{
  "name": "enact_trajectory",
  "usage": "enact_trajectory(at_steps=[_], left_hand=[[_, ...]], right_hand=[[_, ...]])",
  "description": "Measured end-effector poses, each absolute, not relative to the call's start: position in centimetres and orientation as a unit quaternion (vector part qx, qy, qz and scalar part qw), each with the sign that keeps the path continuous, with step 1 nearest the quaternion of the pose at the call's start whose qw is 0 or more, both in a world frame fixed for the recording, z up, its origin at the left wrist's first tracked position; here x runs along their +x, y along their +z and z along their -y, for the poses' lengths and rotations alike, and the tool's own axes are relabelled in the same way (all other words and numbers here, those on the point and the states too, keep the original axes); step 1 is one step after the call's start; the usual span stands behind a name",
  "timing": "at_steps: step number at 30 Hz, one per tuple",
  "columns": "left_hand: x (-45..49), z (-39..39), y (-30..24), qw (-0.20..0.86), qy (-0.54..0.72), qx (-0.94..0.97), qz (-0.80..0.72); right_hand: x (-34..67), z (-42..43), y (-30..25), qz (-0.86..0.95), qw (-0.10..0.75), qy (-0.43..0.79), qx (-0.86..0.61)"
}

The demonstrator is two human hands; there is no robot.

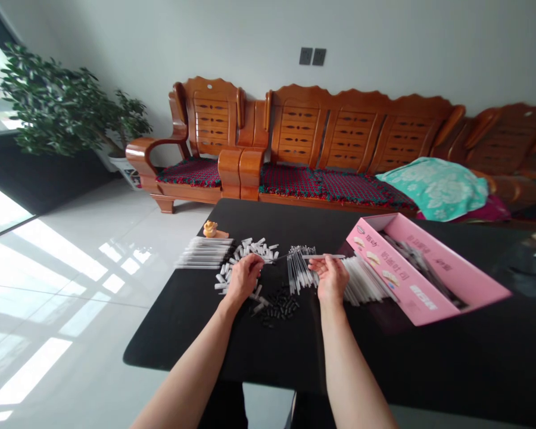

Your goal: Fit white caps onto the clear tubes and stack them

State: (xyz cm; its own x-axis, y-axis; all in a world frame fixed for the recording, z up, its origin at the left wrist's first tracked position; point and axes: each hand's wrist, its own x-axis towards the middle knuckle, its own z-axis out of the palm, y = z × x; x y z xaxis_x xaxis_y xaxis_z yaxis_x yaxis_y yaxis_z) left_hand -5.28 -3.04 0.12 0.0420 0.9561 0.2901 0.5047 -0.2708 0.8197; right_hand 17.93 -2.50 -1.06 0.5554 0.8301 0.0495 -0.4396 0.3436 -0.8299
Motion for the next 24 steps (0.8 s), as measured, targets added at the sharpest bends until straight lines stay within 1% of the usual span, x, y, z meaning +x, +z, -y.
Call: enact_trajectory(at_steps=[8,15,18,24], left_hand=[[-4.8,3.2,0.0,0.260,0.414,0.706,-0.513],[-4.8,3.4,0.4,0.274,0.408,0.705,-0.510],[-4.8,3.3,0.2,0.326,0.419,0.688,-0.495],[-3.8,3.1,-0.7,0.521,0.437,0.615,-0.399]], right_hand=[[18.2,2.5,-1.1,0.247,0.789,0.404,-0.392],[17.9,2.6,-1.0,0.257,0.775,0.414,-0.402],[17.7,2.6,-1.0,0.265,0.762,0.429,-0.405],[16.7,2.9,-0.9,0.294,0.711,0.491,-0.408]])
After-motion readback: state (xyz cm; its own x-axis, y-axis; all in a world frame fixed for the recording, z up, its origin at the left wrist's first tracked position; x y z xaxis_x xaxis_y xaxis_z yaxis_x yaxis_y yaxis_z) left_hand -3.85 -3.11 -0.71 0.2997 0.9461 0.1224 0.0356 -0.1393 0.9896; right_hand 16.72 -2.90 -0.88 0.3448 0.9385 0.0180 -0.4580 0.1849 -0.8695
